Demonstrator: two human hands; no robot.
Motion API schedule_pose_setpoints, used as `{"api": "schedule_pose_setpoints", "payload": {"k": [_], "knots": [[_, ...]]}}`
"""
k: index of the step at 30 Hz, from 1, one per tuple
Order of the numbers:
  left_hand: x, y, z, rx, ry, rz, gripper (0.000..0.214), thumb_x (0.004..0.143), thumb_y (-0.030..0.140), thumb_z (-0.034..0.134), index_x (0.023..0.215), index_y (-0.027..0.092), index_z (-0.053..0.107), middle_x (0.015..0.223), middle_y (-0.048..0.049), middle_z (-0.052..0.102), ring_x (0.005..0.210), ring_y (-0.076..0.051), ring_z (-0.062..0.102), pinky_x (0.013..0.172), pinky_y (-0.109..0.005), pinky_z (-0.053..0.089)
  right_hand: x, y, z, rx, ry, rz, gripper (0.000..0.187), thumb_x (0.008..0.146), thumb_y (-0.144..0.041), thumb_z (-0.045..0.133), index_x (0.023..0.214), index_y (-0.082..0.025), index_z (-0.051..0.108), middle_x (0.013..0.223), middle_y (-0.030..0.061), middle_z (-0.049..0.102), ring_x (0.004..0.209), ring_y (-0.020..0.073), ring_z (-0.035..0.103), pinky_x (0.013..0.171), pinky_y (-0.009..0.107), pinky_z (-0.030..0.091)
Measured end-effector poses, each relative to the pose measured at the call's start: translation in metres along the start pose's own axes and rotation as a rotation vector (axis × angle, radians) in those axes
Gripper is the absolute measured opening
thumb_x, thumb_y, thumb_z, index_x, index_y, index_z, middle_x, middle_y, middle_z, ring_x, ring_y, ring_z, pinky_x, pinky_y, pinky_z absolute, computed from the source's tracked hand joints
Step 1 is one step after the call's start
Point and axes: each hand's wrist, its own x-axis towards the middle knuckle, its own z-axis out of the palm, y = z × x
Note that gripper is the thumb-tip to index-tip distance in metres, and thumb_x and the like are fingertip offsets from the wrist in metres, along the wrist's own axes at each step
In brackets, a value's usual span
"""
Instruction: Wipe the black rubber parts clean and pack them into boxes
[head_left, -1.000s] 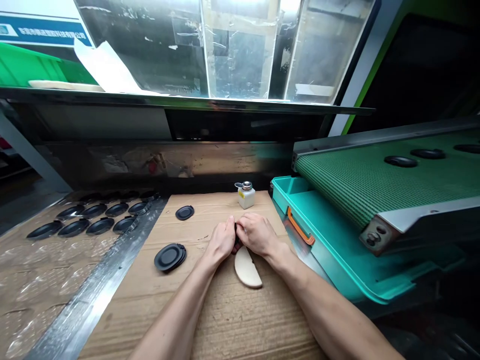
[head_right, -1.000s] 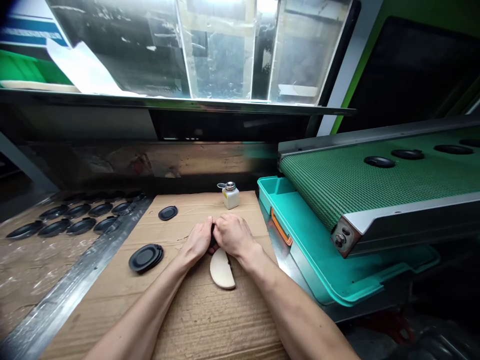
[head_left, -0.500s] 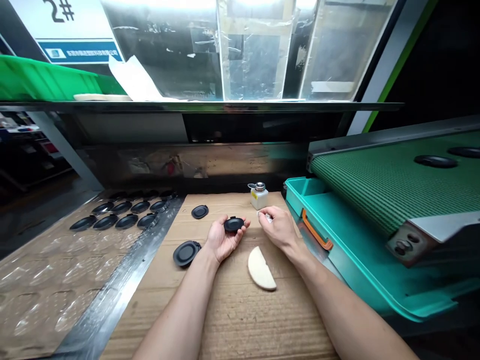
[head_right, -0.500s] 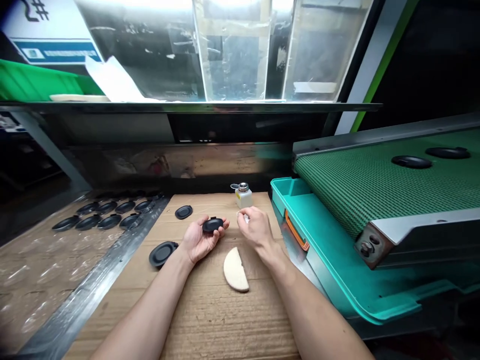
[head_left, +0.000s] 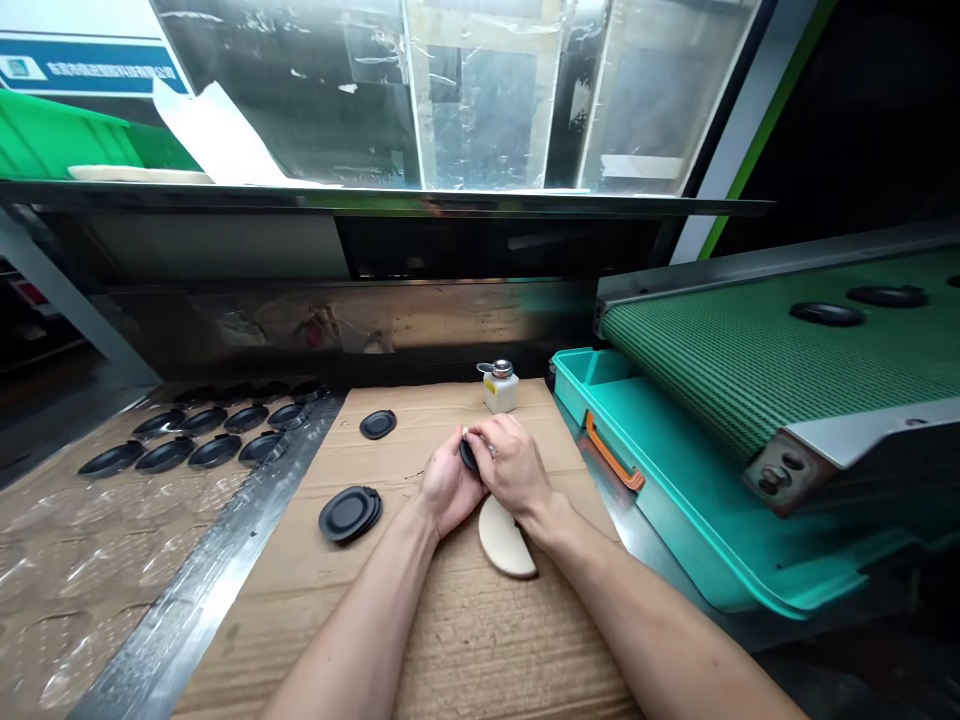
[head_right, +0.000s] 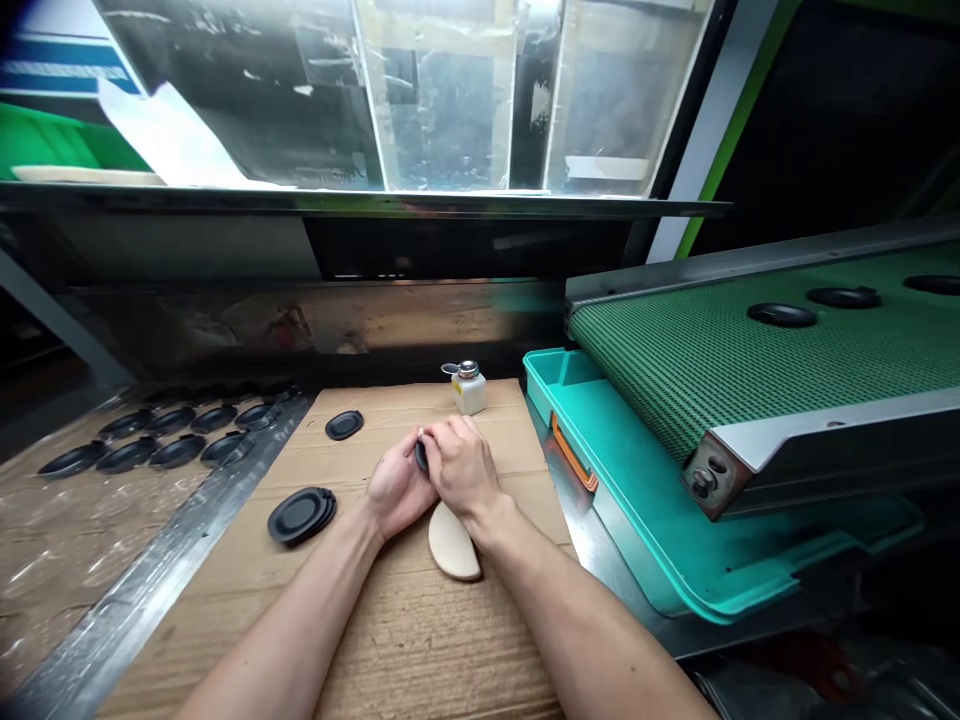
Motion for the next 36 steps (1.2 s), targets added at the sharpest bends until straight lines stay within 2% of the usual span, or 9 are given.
{"api": "schedule_pose_setpoints", "payload": {"k": [4, 7, 12, 17, 21, 25, 28, 33, 36], "knots": [[-0.001, 0.003, -0.004, 0.028, 0.092, 0.027, 0.052, 0.103, 0.045, 0.032, 0.08, 0.011, 0.064, 0.097, -0.0162, 0.069, 0.102, -0.027, 0.066, 0.101, -0.042, 0.051, -0.003, -0.005, 0.002, 0.055, -0.099, -0.044, 0.014, 0.095, -0.021, 0.054, 0.092, -0.017, 0.066, 0.091, 0.0058, 0.062, 0.09, 0.0186, 0.055, 0.082, 0.03, 0.045], [-0.002, 0.006, -0.007, 0.052, 0.121, 0.018, 0.052, 0.103, 0.045, 0.032, 0.086, 0.009, 0.066, 0.095, -0.0168, 0.069, 0.102, -0.027, 0.066, 0.101, -0.039, 0.051, -0.005, -0.005, -0.002, 0.103, -0.221, -0.131, 0.012, 0.094, -0.019, 0.055, 0.089, -0.018, 0.065, 0.091, 0.0044, 0.063, 0.088, 0.0168, 0.056, 0.084, 0.03, 0.045], [-0.004, 0.004, -0.002, 0.025, 0.059, 0.058, 0.046, 0.103, 0.04, 0.035, 0.084, 0.011, 0.065, 0.095, -0.0139, 0.069, 0.099, -0.024, 0.067, 0.098, -0.035, 0.053, -0.003, -0.003, -0.004, 0.004, -0.104, -0.065, 0.018, 0.098, -0.021, 0.049, 0.093, -0.017, 0.066, 0.09, 0.0066, 0.061, 0.09, 0.0191, 0.054, 0.082, 0.031, 0.046], [-0.001, 0.014, -0.006, 0.084, 0.176, 0.057, 0.052, 0.103, 0.046, 0.034, 0.096, 0.007, 0.068, 0.095, -0.0169, 0.069, 0.096, -0.025, 0.068, 0.09, -0.036, 0.058, -0.008, -0.009, -0.005, 0.059, -0.282, -0.186, 0.014, 0.095, -0.019, 0.053, 0.095, -0.019, 0.067, 0.096, 0.0051, 0.063, 0.094, 0.0178, 0.055, 0.085, 0.029, 0.047], [0.0, 0.012, -0.007, 0.046, 0.139, 0.12, 0.051, 0.104, 0.042, 0.032, 0.095, 0.008, 0.068, 0.101, -0.0164, 0.069, 0.097, -0.023, 0.067, 0.091, -0.035, 0.058, -0.005, -0.005, -0.007, -0.038, -0.144, -0.107, 0.019, 0.098, -0.021, 0.048, 0.097, -0.018, 0.066, 0.098, 0.0074, 0.063, 0.095, 0.0193, 0.054, 0.086, 0.03, 0.047], [-0.003, 0.0, 0.002, 0.089, 0.084, 0.157, 0.034, 0.102, 0.032, 0.044, 0.098, 0.009, 0.068, 0.108, -0.0141, 0.069, 0.103, -0.021, 0.066, 0.095, -0.033, 0.057, 0.005, 0.002, -0.009, -0.134, -0.024, -0.043, 0.024, 0.101, -0.024, 0.043, 0.098, -0.016, 0.065, 0.095, 0.0078, 0.062, 0.093, 0.0203, 0.053, 0.086, 0.032, 0.045], [-0.005, -0.003, 0.005, 0.163, 0.087, 0.193, 0.03, 0.102, 0.029, 0.045, 0.105, 0.009, 0.067, 0.112, -0.0152, 0.068, 0.104, -0.022, 0.065, 0.093, -0.035, 0.058, 0.008, 0.005, -0.011, -0.213, -0.02, 0.021, 0.026, 0.101, -0.025, 0.042, 0.096, -0.016, 0.065, 0.094, 0.0077, 0.062, 0.091, 0.0206, 0.053, 0.084, 0.032, 0.043], [-0.006, 0.002, 0.0, 0.26, 0.085, 0.245, 0.029, 0.101, 0.026, 0.047, 0.103, 0.005, 0.068, 0.112, -0.0183, 0.068, 0.105, -0.024, 0.065, 0.092, -0.036, 0.058, 0.004, 0.004, -0.016, -0.32, -0.073, 0.187, 0.022, 0.099, -0.023, 0.044, 0.09, -0.016, 0.063, 0.091, 0.0083, 0.062, 0.087, 0.0208, 0.056, 0.078, 0.032, 0.041], [-0.005, -0.001, -0.002, 0.258, 0.074, 0.268, 0.027, 0.1, 0.024, 0.049, 0.103, 0.006, 0.069, 0.111, -0.0176, 0.069, 0.106, -0.024, 0.065, 0.095, -0.036, 0.057, 0.001, 0.001, -0.016, -0.263, -0.107, 0.162, 0.018, 0.097, -0.021, 0.047, 0.089, -0.017, 0.063, 0.091, 0.0075, 0.063, 0.088, 0.0199, 0.057, 0.081, 0.03, 0.041]]}}
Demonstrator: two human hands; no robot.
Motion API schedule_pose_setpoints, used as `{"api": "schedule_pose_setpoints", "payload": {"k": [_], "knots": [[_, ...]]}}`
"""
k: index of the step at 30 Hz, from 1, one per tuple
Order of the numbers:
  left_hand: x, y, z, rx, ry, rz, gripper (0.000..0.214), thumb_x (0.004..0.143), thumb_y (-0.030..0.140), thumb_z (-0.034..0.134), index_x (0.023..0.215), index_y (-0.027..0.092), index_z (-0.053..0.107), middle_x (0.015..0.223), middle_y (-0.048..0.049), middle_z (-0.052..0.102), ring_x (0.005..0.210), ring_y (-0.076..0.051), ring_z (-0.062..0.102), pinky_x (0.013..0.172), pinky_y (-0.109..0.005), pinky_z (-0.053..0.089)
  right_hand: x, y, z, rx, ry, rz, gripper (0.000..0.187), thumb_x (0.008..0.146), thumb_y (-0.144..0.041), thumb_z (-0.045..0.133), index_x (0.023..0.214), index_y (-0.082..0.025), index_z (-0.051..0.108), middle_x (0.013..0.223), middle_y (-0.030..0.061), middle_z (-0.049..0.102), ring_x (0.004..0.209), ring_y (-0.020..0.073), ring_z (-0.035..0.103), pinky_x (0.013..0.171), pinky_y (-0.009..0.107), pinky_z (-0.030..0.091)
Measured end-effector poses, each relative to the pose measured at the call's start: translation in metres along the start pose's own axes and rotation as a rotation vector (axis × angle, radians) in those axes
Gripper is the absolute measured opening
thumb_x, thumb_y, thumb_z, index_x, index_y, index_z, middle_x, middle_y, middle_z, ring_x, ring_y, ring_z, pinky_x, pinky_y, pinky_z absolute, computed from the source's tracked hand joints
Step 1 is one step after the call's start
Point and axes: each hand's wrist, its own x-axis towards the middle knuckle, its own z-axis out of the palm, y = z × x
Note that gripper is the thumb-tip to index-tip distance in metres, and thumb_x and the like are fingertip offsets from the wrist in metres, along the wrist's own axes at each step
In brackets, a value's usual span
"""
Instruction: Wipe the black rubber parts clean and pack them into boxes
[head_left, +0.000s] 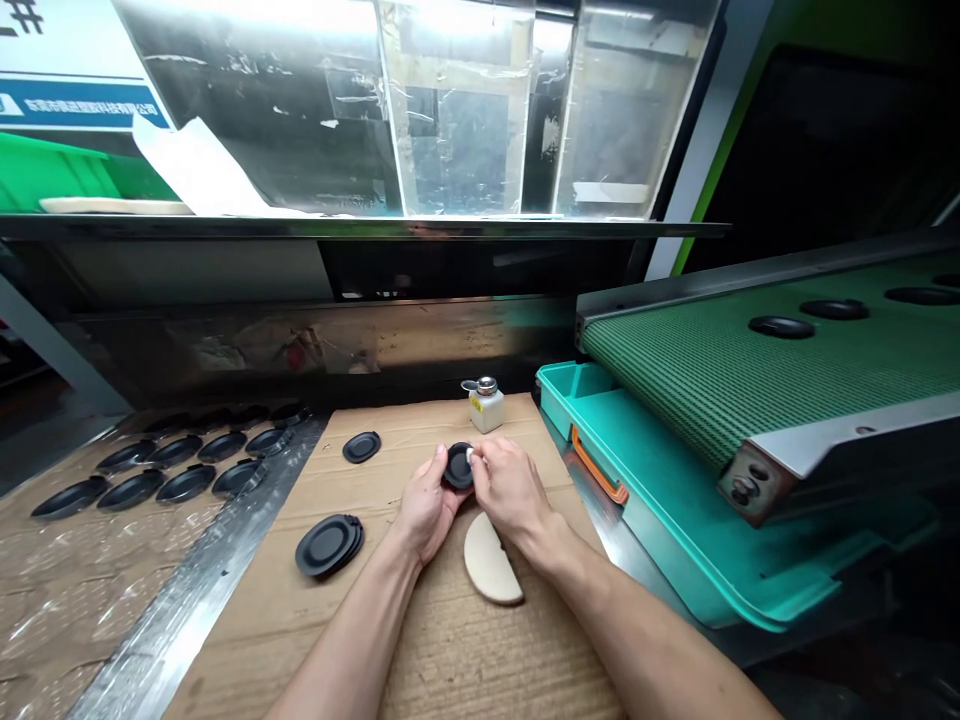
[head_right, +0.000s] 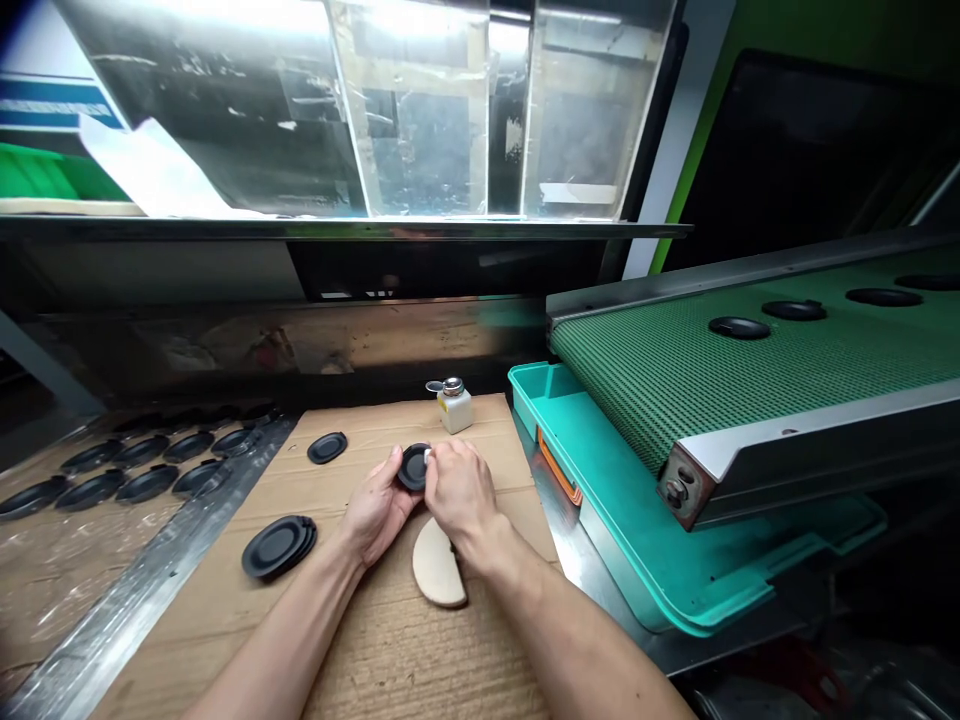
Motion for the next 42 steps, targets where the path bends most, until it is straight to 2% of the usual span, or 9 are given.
{"api": "schedule_pose_setpoints", "payload": {"k": [8, 16, 21, 24, 28, 33, 36, 39, 42], "knots": [[0.002, -0.007, 0.004, 0.008, -0.026, 0.01, 0.027, 0.1, 0.025, 0.049, 0.108, 0.008, 0.068, 0.116, -0.0174, 0.068, 0.11, -0.025, 0.064, 0.096, -0.039, 0.057, 0.008, 0.006, 0.004, -0.033, 0.127, -0.005, 0.021, 0.099, -0.025, 0.044, 0.09, -0.018, 0.061, 0.092, 0.0077, 0.061, 0.09, 0.0213, 0.054, 0.081, 0.032, 0.041], [0.009, 0.003, -0.009, -0.027, 0.101, 0.034, 0.035, 0.103, 0.022, 0.039, 0.106, 0.004, 0.068, 0.117, -0.0203, 0.067, 0.112, -0.025, 0.065, 0.096, -0.036, 0.058, -0.004, -0.003, 0.015, -0.058, -0.011, -0.119, 0.016, 0.097, -0.021, 0.046, 0.093, -0.018, 0.061, 0.096, 0.0072, 0.062, 0.092, 0.0217, 0.055, 0.08, 0.032, 0.043], [0.01, 0.002, -0.007, -0.067, 0.155, 0.039, 0.033, 0.103, 0.021, 0.038, 0.104, 0.006, 0.067, 0.116, -0.0186, 0.068, 0.11, -0.025, 0.066, 0.095, -0.04, 0.059, -0.001, -0.003, 0.017, -0.125, 0.032, -0.061, 0.021, 0.1, -0.022, 0.041, 0.091, -0.017, 0.06, 0.093, 0.0092, 0.062, 0.091, 0.0233, 0.055, 0.079, 0.033, 0.043], [0.011, 0.002, -0.007, -0.05, 0.128, 0.024, 0.035, 0.103, 0.023, 0.038, 0.106, 0.004, 0.067, 0.114, -0.0192, 0.069, 0.109, -0.024, 0.066, 0.095, -0.035, 0.058, -0.002, -0.002, 0.017, -0.101, -0.014, -0.143, 0.015, 0.097, -0.02, 0.046, 0.093, -0.018, 0.06, 0.096, 0.008, 0.062, 0.091, 0.0222, 0.055, 0.08, 0.032, 0.044], [0.01, 0.0, -0.006, -0.079, 0.149, 0.04, 0.033, 0.103, 0.022, 0.038, 0.103, 0.006, 0.066, 0.111, -0.0179, 0.07, 0.106, -0.024, 0.067, 0.093, -0.037, 0.059, -0.005, -0.005, 0.019, -0.085, 0.016, -0.102, 0.015, 0.097, -0.02, 0.046, 0.093, -0.017, 0.061, 0.094, 0.0087, 0.062, 0.092, 0.0222, 0.055, 0.081, 0.032, 0.045], [0.006, -0.006, -0.003, -0.109, 0.123, 0.006, 0.03, 0.102, 0.023, 0.044, 0.098, 0.006, 0.069, 0.098, -0.0153, 0.071, 0.096, -0.02, 0.069, 0.091, -0.029, 0.058, -0.005, -0.009, 0.02, -0.006, -0.029, -0.273, 0.017, 0.097, -0.019, 0.045, 0.092, -0.018, 0.061, 0.096, 0.0067, 0.062, 0.094, 0.0207, 0.054, 0.086, 0.031, 0.044], [0.006, -0.01, -0.001, -0.103, 0.138, 0.018, 0.027, 0.101, 0.018, 0.044, 0.094, 0.009, 0.069, 0.095, -0.0114, 0.071, 0.087, -0.015, 0.068, 0.084, -0.024, 0.058, -0.002, -0.007, 0.017, -0.066, 0.026, -0.163, 0.022, 0.1, -0.021, 0.041, 0.093, -0.017, 0.062, 0.093, 0.0079, 0.062, 0.092, 0.0221, 0.053, 0.083, 0.032, 0.044], [0.004, -0.01, 0.0, -0.075, 0.119, 0.011, 0.025, 0.1, 0.016, 0.046, 0.087, 0.01, 0.066, 0.087, -0.0088, 0.07, 0.078, -0.013, 0.067, 0.078, -0.022, 0.059, 0.003, -0.003, 0.016, -0.072, 0.024, -0.18, 0.024, 0.101, -0.022, 0.04, 0.093, -0.017, 0.063, 0.094, 0.0077, 0.062, 0.092, 0.0214, 0.053, 0.081, 0.032, 0.044], [0.004, -0.004, -0.001, -0.01, 0.117, -0.021, 0.025, 0.101, 0.019, 0.045, 0.093, 0.008, 0.065, 0.093, -0.0126, 0.071, 0.083, -0.017, 0.068, 0.079, -0.029, 0.061, 0.009, 0.008, 0.012, -0.127, 0.017, -0.143, 0.023, 0.1, -0.021, 0.041, 0.092, -0.017, 0.063, 0.093, 0.008, 0.063, 0.092, 0.0217, 0.054, 0.081, 0.032, 0.043]]}}
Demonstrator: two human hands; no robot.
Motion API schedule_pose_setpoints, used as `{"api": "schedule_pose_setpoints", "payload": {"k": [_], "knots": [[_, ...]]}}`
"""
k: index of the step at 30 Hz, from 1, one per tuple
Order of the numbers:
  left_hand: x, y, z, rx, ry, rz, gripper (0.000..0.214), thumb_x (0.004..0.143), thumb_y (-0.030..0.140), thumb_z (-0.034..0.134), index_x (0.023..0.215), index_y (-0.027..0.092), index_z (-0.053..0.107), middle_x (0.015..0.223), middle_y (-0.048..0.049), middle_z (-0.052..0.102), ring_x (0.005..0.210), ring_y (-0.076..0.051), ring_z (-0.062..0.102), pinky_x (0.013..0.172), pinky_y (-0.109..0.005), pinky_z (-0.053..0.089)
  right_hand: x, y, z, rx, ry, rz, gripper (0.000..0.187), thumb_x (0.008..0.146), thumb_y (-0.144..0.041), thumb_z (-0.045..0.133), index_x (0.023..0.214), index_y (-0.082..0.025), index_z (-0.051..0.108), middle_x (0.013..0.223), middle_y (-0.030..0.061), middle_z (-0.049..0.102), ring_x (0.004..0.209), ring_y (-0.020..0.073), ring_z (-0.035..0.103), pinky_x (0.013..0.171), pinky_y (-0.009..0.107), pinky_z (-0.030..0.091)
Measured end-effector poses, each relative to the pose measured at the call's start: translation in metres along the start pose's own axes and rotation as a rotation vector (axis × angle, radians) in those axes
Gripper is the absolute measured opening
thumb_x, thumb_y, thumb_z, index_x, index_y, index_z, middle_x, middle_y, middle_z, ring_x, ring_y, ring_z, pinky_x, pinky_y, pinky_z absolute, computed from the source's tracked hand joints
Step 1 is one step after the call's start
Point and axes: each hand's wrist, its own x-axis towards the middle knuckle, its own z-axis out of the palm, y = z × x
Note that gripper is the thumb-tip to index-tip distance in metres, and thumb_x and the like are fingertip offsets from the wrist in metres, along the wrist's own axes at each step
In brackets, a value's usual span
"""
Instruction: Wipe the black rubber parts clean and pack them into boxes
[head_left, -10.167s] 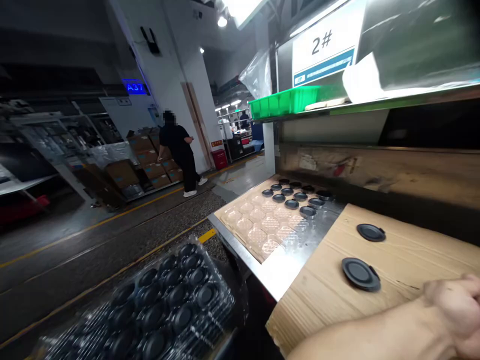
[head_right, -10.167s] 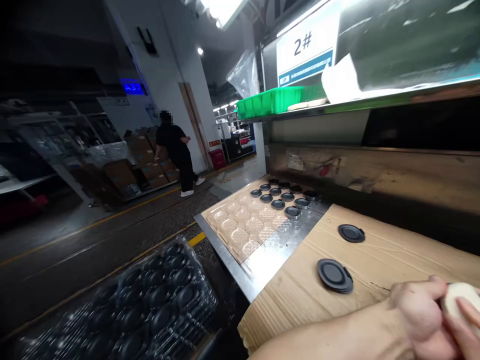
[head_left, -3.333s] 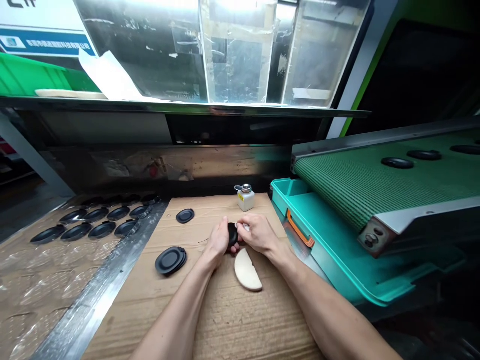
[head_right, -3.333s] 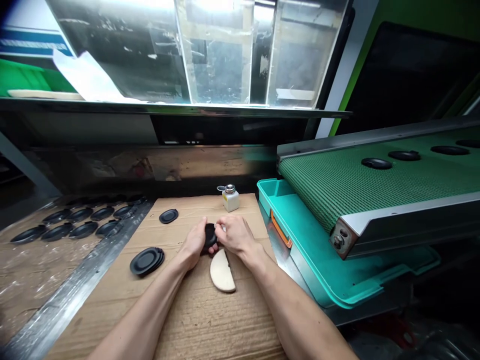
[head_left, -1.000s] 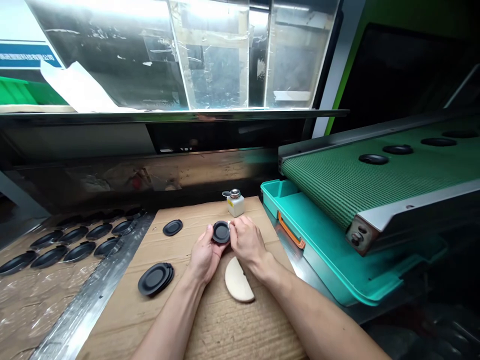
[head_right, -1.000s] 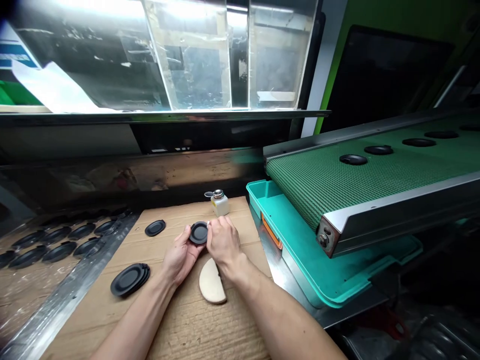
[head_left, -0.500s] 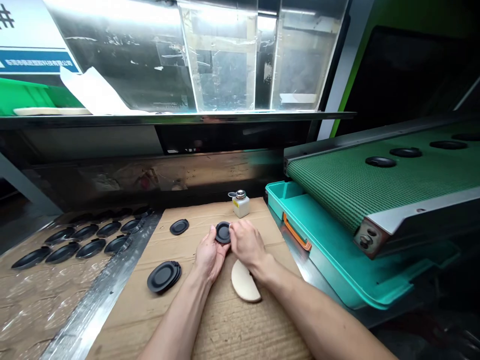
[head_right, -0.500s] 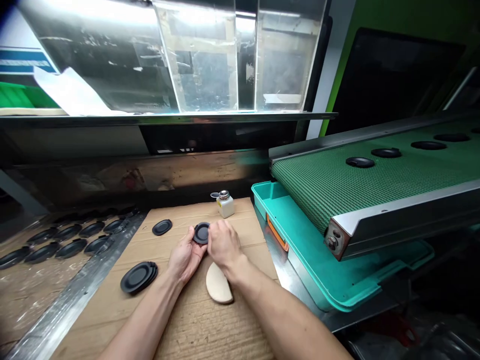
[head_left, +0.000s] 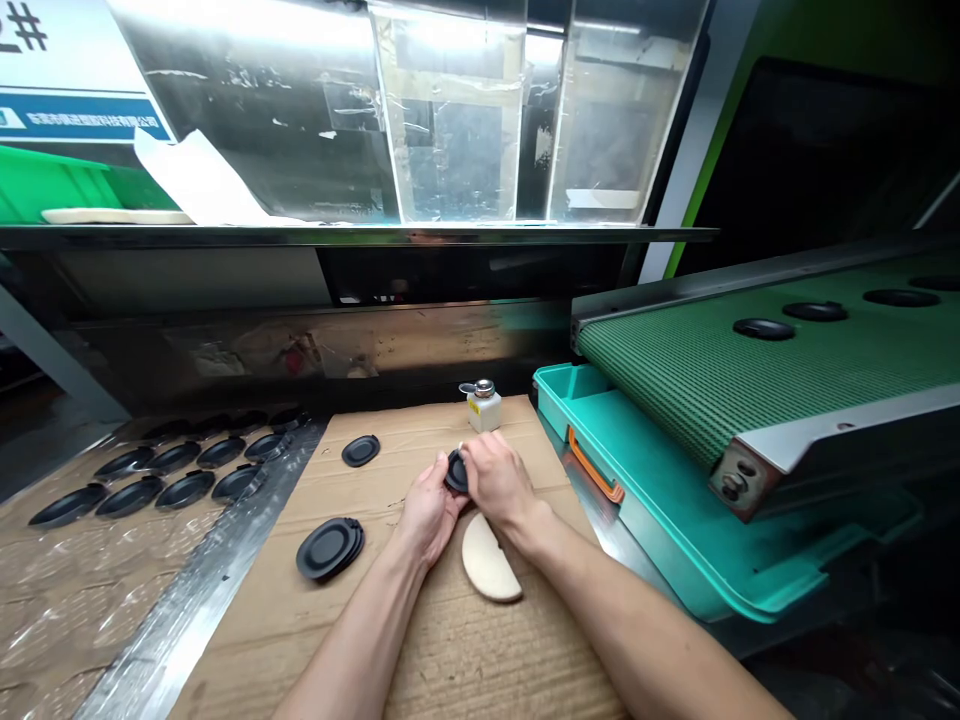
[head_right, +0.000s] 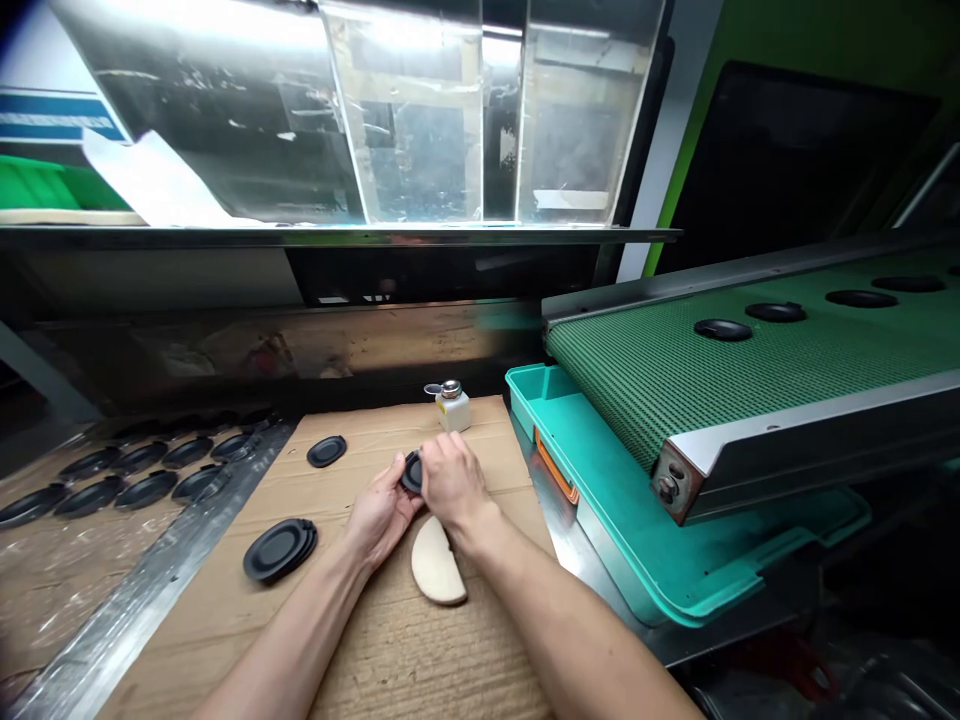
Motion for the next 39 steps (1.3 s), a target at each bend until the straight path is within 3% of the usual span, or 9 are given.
{"api": "schedule_pose_setpoints", "payload": {"k": [3, 6, 12, 15, 17, 24, 28, 32, 39], "knots": [[0.003, 0.011, -0.006, 0.029, 0.035, -0.032, 0.029, 0.102, 0.024, 0.04, 0.107, 0.005, 0.062, 0.113, -0.0202, 0.068, 0.097, -0.025, 0.069, 0.077, -0.037, 0.063, 0.003, 0.02, -0.009, -0.068, -0.031, 0.13, 0.023, 0.098, -0.02, 0.043, 0.091, -0.017, 0.064, 0.095, 0.0083, 0.064, 0.094, 0.0218, 0.056, 0.081, 0.032, 0.042], [0.008, 0.021, -0.013, -0.055, 0.113, -0.129, 0.035, 0.103, 0.026, 0.035, 0.114, 0.002, 0.058, 0.12, -0.0251, 0.064, 0.102, -0.029, 0.069, 0.073, -0.033, 0.063, 0.002, 0.034, -0.024, -0.125, -0.119, 0.253, 0.025, 0.098, -0.028, 0.046, 0.089, -0.018, 0.067, 0.094, 0.008, 0.067, 0.093, 0.0219, 0.059, 0.078, 0.032, 0.04], [0.007, 0.03, -0.022, -0.213, 0.058, -0.212, 0.048, 0.104, 0.034, 0.026, 0.121, -0.002, 0.054, 0.123, -0.0308, 0.06, 0.11, -0.035, 0.065, 0.071, -0.036, 0.063, -0.005, 0.008, -0.055, -0.074, -0.341, 0.209, 0.049, 0.099, -0.055, 0.04, 0.078, -0.022, 0.07, 0.083, 0.0064, 0.067, 0.085, 0.0213, 0.06, 0.069, 0.032, 0.036], [0.007, 0.033, -0.024, -0.266, 0.027, -0.214, 0.049, 0.103, 0.032, 0.026, 0.125, -0.003, 0.051, 0.126, -0.0309, 0.058, 0.115, -0.038, 0.062, 0.072, -0.037, 0.063, -0.015, -0.012, -0.062, 0.03, -0.629, 0.14, 0.051, 0.077, -0.074, 0.059, 0.081, -0.024, 0.069, 0.072, 0.0035, 0.065, 0.068, 0.0198, 0.058, 0.058, 0.029, 0.031], [0.007, 0.035, -0.025, -0.306, 0.027, -0.227, 0.047, 0.102, 0.028, 0.027, 0.128, -0.005, 0.049, 0.127, -0.0307, 0.057, 0.12, -0.04, 0.059, 0.073, -0.036, 0.063, -0.022, -0.017, -0.06, 0.027, -0.714, 0.086, 0.061, 0.055, -0.074, 0.076, 0.092, -0.025, 0.068, 0.077, 0.003, 0.066, 0.069, 0.0218, 0.058, 0.057, 0.028, 0.03], [0.006, 0.041, -0.028, -0.413, 0.073, -0.282, 0.043, 0.101, 0.02, 0.03, 0.133, -0.005, 0.042, 0.123, -0.0286, 0.058, 0.126, -0.038, 0.054, 0.071, -0.027, 0.063, -0.019, 0.001, -0.038, -0.037, -0.542, 0.093, 0.036, 0.071, -0.035, 0.058, 0.105, -0.026, 0.064, 0.098, 0.0068, 0.066, 0.086, 0.0265, 0.062, 0.068, 0.033, 0.034], [0.008, 0.039, -0.024, -0.315, 0.041, -0.23, 0.039, 0.101, 0.023, 0.032, 0.123, -0.005, 0.049, 0.116, -0.0283, 0.059, 0.114, -0.034, 0.063, 0.07, -0.024, 0.062, -0.014, 0.008, -0.027, -0.011, -0.459, 0.16, 0.036, 0.074, -0.037, 0.054, 0.108, -0.026, 0.063, 0.103, 0.007, 0.064, 0.09, 0.0278, 0.061, 0.074, 0.037, 0.036], [0.007, 0.031, -0.012, -0.078, 0.102, -0.111, 0.017, 0.091, 0.005, 0.041, 0.103, 0.006, 0.053, 0.101, -0.0188, 0.064, 0.095, -0.026, 0.07, 0.067, -0.022, 0.06, -0.015, 0.013, -0.015, 0.054, -0.395, 0.182, 0.036, 0.076, -0.039, 0.056, 0.109, -0.028, 0.063, 0.108, 0.0053, 0.064, 0.097, 0.0273, 0.06, 0.079, 0.038, 0.037], [-0.03, 0.032, -0.003, 0.247, 0.006, 0.007, 0.024, 0.082, 0.0, 0.063, 0.101, 0.01, 0.054, 0.091, -0.0113, 0.065, 0.075, -0.021, 0.071, 0.052, -0.015, 0.052, -0.015, 0.023, -0.007, 0.147, -0.346, 0.187, 0.033, 0.076, -0.043, 0.061, 0.105, -0.026, 0.064, 0.11, 0.0034, 0.064, 0.1, 0.0243, 0.06, 0.077, 0.033, 0.035]]}}
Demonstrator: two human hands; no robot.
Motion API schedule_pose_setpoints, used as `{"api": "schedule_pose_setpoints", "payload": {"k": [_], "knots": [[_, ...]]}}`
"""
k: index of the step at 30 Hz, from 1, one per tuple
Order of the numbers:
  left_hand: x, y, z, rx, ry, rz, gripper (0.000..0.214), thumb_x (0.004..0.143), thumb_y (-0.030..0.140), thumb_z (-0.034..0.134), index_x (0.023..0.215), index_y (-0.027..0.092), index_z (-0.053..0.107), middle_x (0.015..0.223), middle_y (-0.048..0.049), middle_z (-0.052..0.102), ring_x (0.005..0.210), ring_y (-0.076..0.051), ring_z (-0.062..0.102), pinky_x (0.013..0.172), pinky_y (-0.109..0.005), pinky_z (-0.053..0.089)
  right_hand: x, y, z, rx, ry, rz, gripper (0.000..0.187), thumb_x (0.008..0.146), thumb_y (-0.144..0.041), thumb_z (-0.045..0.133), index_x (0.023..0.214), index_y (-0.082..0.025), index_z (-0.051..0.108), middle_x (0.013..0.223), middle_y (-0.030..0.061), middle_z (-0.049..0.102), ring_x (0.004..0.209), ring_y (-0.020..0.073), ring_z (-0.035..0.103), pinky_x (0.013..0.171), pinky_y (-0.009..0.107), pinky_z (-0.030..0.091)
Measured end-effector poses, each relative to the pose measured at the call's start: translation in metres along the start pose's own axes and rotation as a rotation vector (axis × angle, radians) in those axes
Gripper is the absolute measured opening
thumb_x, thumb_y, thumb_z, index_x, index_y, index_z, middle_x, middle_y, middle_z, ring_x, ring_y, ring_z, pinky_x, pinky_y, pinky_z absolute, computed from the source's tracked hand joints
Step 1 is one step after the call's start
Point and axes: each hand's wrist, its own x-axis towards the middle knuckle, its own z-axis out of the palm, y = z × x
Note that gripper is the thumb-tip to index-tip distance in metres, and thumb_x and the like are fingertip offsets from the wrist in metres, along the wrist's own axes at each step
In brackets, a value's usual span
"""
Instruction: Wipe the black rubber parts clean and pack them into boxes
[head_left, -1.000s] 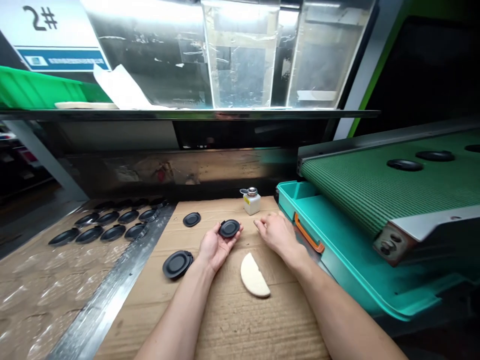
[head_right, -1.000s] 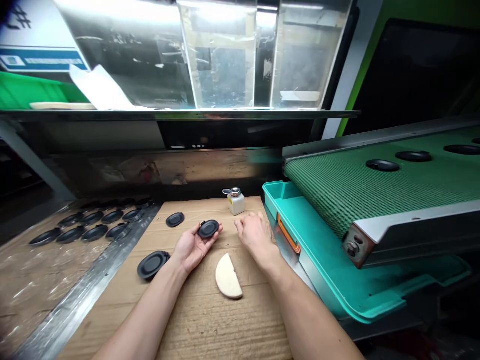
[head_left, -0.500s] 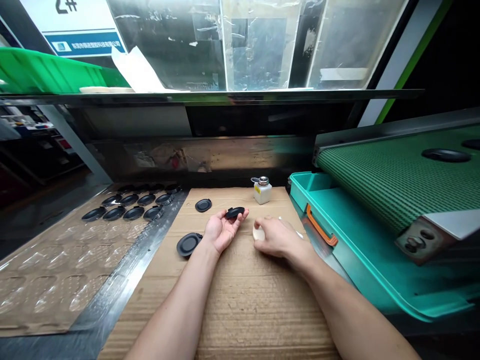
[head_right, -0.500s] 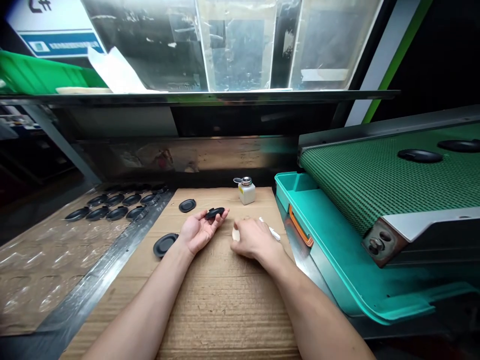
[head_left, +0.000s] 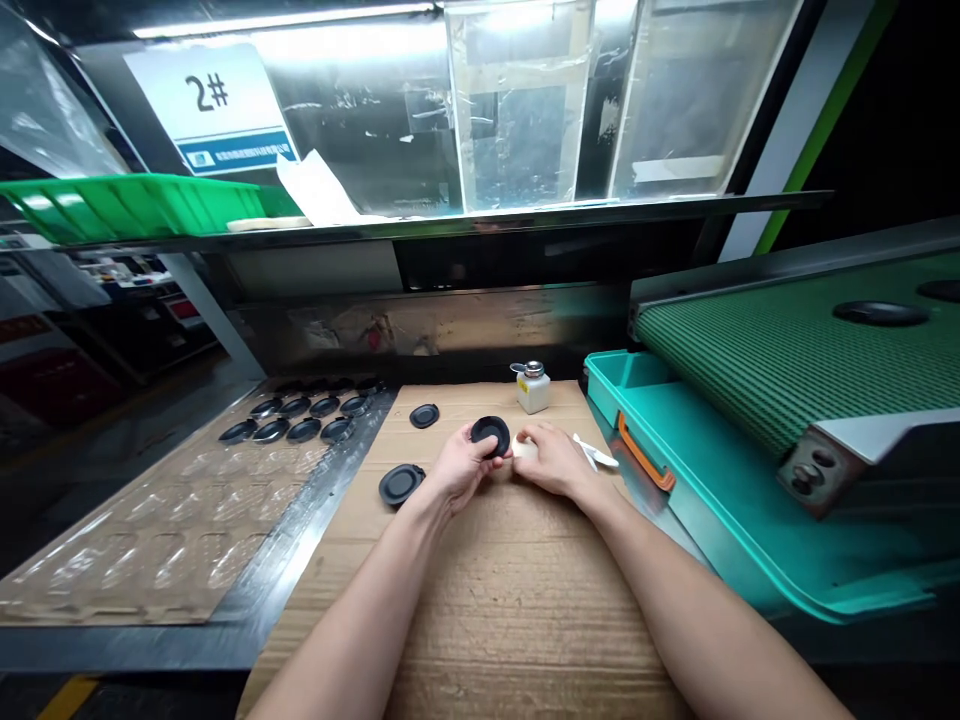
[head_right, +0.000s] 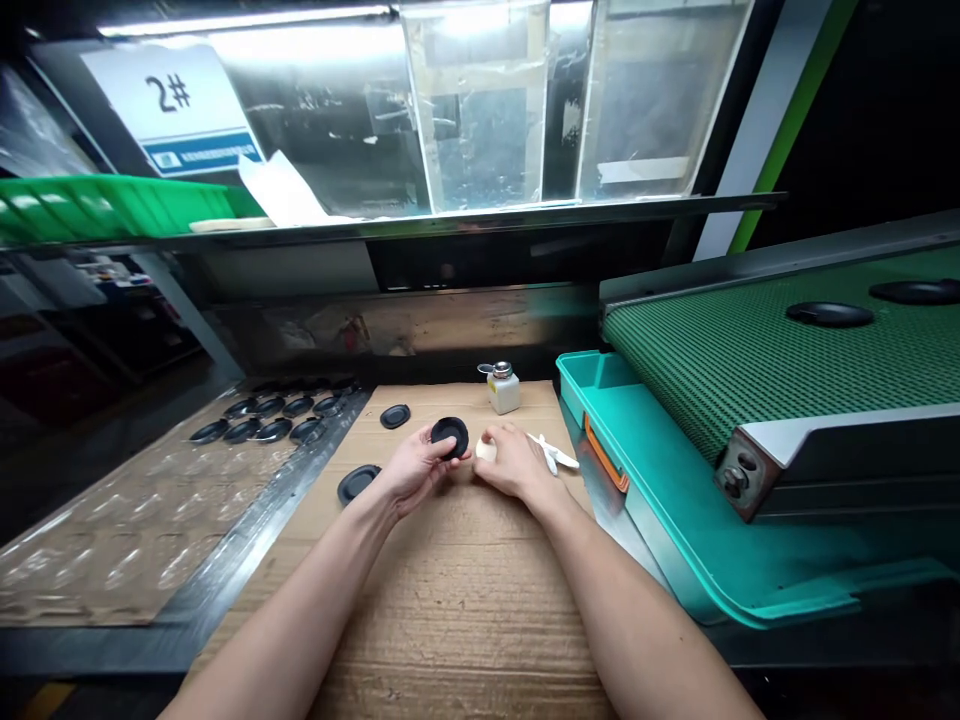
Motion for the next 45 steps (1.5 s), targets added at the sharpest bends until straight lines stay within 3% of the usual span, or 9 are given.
{"api": "schedule_pose_setpoints", "payload": {"k": [6, 12, 15, 28, 31, 33, 35, 39, 45], "knots": [[-0.039, 0.003, -0.03, 0.155, 0.089, 0.075, 0.034, 0.08, 0.012, 0.074, 0.101, 0.015, 0.047, 0.094, -0.01, 0.065, 0.078, -0.019, 0.071, 0.055, -0.014, 0.052, 0.002, 0.004, 0.001, 0.003, -0.004, -0.026, 0.032, 0.074, -0.039, 0.062, 0.103, -0.025, 0.065, 0.109, 0.0037, 0.065, 0.097, 0.0231, 0.06, 0.075, 0.031, 0.035], [-0.084, -0.004, -0.053, 0.734, 0.063, 0.932, 0.005, 0.084, 0.013, 0.068, 0.084, 0.017, 0.064, 0.126, -0.0113, 0.057, 0.116, -0.026, 0.062, 0.101, -0.043, 0.055, 0.002, 0.007, 0.001, 0.003, -0.021, -0.035, 0.034, 0.073, -0.039, 0.062, 0.104, -0.026, 0.065, 0.109, 0.0035, 0.065, 0.095, 0.0228, 0.06, 0.072, 0.03, 0.034], [-0.106, 0.0, -0.051, 0.861, 0.085, 1.101, 0.012, 0.081, 0.007, 0.07, 0.08, 0.02, 0.072, 0.13, -0.0111, 0.055, 0.122, -0.029, 0.058, 0.108, -0.049, 0.051, 0.0, 0.006, -0.001, 0.004, -0.015, -0.038, 0.034, 0.074, -0.039, 0.061, 0.105, -0.025, 0.065, 0.11, 0.0037, 0.065, 0.097, 0.0232, 0.06, 0.073, 0.03, 0.035], [-0.125, 0.005, -0.045, 0.703, 0.133, 0.876, 0.016, 0.072, 0.006, 0.079, 0.076, 0.021, 0.075, 0.125, -0.0103, 0.057, 0.122, -0.027, 0.057, 0.111, -0.039, 0.047, -0.001, 0.007, -0.002, 0.006, -0.027, -0.024, 0.033, 0.075, -0.039, 0.06, 0.106, -0.026, 0.065, 0.109, 0.0034, 0.065, 0.098, 0.0236, 0.06, 0.076, 0.032, 0.035], [-0.114, 0.033, -0.07, 0.732, 0.272, 0.731, 0.017, 0.082, 0.026, 0.076, 0.097, 0.019, 0.073, 0.11, -0.0096, 0.064, 0.091, -0.019, 0.066, 0.08, -0.027, 0.058, -0.001, 0.006, -0.002, 0.016, -0.035, -0.016, 0.034, 0.074, -0.039, 0.061, 0.105, -0.025, 0.065, 0.108, 0.0039, 0.065, 0.096, 0.0227, 0.059, 0.075, 0.031, 0.035], [-0.103, 0.052, -0.09, 0.805, 0.399, 0.596, 0.03, 0.088, 0.04, 0.068, 0.107, 0.017, 0.069, 0.09, -0.0065, 0.065, 0.064, -0.012, 0.059, 0.056, -0.021, 0.049, -0.001, 0.005, -0.003, 0.023, -0.038, -0.021, 0.034, 0.074, -0.038, 0.062, 0.105, -0.024, 0.065, 0.107, 0.0046, 0.065, 0.097, 0.0226, 0.059, 0.074, 0.03, 0.034], [-0.09, 0.063, -0.109, 0.886, 0.39, 0.43, 0.038, 0.09, 0.046, 0.063, 0.108, 0.013, 0.067, 0.076, -0.004, 0.063, 0.053, -0.01, 0.051, 0.049, -0.019, 0.041, -0.001, 0.004, -0.004, 0.021, -0.043, -0.015, 0.034, 0.074, -0.037, 0.062, 0.106, -0.024, 0.065, 0.107, 0.0048, 0.065, 0.096, 0.0228, 0.059, 0.072, 0.03, 0.033], [-0.067, 0.058, -0.131, 1.018, 0.284, 0.185, 0.053, 0.084, 0.047, 0.066, 0.125, 0.014, 0.061, 0.082, -0.0068, 0.068, 0.054, -0.014, 0.053, 0.05, -0.023, 0.042, -0.003, 0.001, -0.005, 0.015, -0.045, 0.004, 0.035, 0.074, -0.037, 0.061, 0.106, -0.024, 0.065, 0.109, 0.0052, 0.065, 0.097, 0.0242, 0.06, 0.071, 0.03, 0.034], [-0.042, 0.052, -0.138, 1.436, 0.272, 0.215, 0.036, 0.082, 0.045, 0.063, 0.106, 0.019, 0.073, 0.108, -0.0124, 0.071, 0.101, -0.03, 0.065, 0.092, -0.036, 0.048, -0.003, 0.001, -0.008, 0.011, -0.055, -0.016, 0.035, 0.075, -0.036, 0.059, 0.107, -0.026, 0.064, 0.112, 0.0049, 0.065, 0.1, 0.0264, 0.062, 0.078, 0.035, 0.042]]}}
